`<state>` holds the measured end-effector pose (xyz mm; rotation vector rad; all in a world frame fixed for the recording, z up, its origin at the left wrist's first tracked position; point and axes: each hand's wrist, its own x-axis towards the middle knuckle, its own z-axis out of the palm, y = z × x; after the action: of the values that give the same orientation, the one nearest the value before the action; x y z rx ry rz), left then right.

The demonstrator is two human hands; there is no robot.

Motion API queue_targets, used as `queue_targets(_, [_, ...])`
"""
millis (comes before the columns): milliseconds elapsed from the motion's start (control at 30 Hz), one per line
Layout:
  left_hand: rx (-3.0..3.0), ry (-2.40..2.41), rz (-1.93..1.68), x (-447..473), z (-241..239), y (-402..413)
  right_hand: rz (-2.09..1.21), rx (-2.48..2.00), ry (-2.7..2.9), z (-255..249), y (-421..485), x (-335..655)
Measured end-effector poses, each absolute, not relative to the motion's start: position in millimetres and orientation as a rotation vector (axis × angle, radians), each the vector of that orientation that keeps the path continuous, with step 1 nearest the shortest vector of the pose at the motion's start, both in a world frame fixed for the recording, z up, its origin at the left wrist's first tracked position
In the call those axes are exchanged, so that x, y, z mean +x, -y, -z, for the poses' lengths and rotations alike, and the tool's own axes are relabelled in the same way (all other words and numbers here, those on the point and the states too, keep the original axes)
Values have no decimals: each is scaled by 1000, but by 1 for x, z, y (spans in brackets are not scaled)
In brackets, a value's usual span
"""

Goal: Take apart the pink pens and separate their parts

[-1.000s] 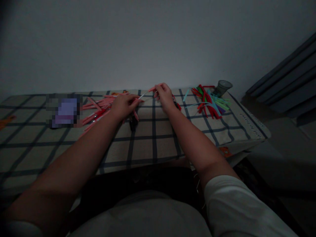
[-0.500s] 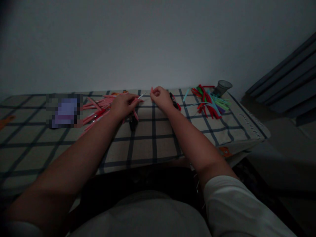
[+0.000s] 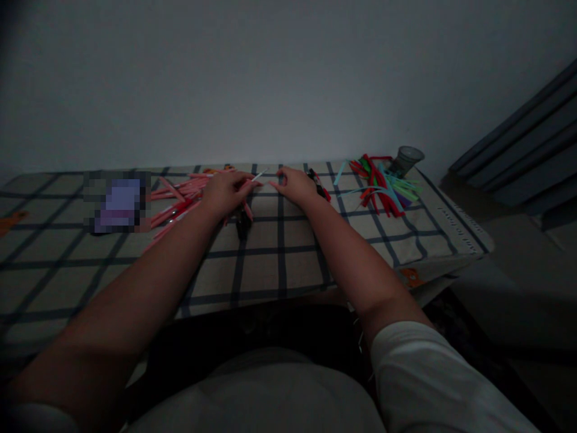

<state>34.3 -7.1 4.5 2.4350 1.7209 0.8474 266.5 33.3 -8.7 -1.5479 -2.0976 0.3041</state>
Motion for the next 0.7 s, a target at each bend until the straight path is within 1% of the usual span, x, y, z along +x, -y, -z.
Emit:
queue_targets(233, [2436,-1678,-838,34,-5,6,-272,-1497,2189,13,-37,268])
queue_targets(433, [2444,-1668,-855,34,-5,6,-164,-1568,2091,7,-35,270])
queue_targets(700, [2438,-1672,-844,34,-5,6,-122,-1647,2101,6,-34,272])
